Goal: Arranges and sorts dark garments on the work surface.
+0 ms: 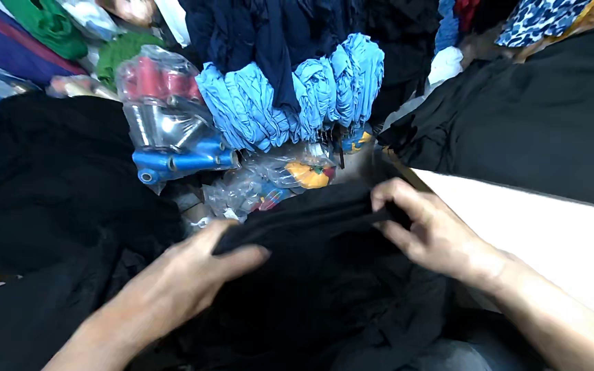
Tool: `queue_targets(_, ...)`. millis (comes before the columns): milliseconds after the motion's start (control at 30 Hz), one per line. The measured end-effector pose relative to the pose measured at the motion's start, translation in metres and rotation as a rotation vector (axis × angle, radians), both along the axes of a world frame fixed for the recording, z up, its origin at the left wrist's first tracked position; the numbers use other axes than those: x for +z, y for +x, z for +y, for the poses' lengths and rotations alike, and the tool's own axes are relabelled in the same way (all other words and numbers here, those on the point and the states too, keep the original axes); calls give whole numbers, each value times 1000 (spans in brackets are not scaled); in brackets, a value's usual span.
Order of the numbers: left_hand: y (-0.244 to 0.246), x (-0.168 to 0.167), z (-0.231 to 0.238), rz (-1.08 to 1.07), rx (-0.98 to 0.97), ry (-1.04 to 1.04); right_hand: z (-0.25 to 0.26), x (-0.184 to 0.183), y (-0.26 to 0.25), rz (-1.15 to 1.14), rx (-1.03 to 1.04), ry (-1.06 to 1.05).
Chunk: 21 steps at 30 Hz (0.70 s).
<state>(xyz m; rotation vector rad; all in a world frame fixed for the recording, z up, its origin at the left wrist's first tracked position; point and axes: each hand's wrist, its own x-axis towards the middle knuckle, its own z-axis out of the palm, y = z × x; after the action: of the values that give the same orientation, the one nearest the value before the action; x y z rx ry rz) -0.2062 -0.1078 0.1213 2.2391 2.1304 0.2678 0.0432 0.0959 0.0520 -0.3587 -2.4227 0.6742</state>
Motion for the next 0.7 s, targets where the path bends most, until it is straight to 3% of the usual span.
queue_targets(100,2,-31,-19,13,-83,-320,-3,-44,11,20,103,150)
queue_targets(167,-2,-66,-22,78,-265,-162,2,-59,17,-62,135,172)
queue_targets(233,-2,-89,-15,121,-267,65,14,-48,17,-113,135,225)
queue_targets(333,25,-94,-5,99,-208,71,27,-25,15,-124,120,326)
queue_targets(400,41,-101,-3,65,-185,-162,18,-35,20,-254,128,346)
queue_targets(467,51,-83,10,16,-104,-640,5,-61,31,-462,141,247)
queue_targets(500,51,-76,18,4,-85,-783,0,-74,36,-539,145,170)
queue_targets(533,46,-80,15,-8,-112,-709,-3,-83,40,-593,142,89)
queue_targets(600,20,-108,2,-83,-257,-303,-8,-87,42,-639,139,-5)
queue_targets(700,-2,-92,8,-149,-270,-248,-11,-65,37,-842,156,-144)
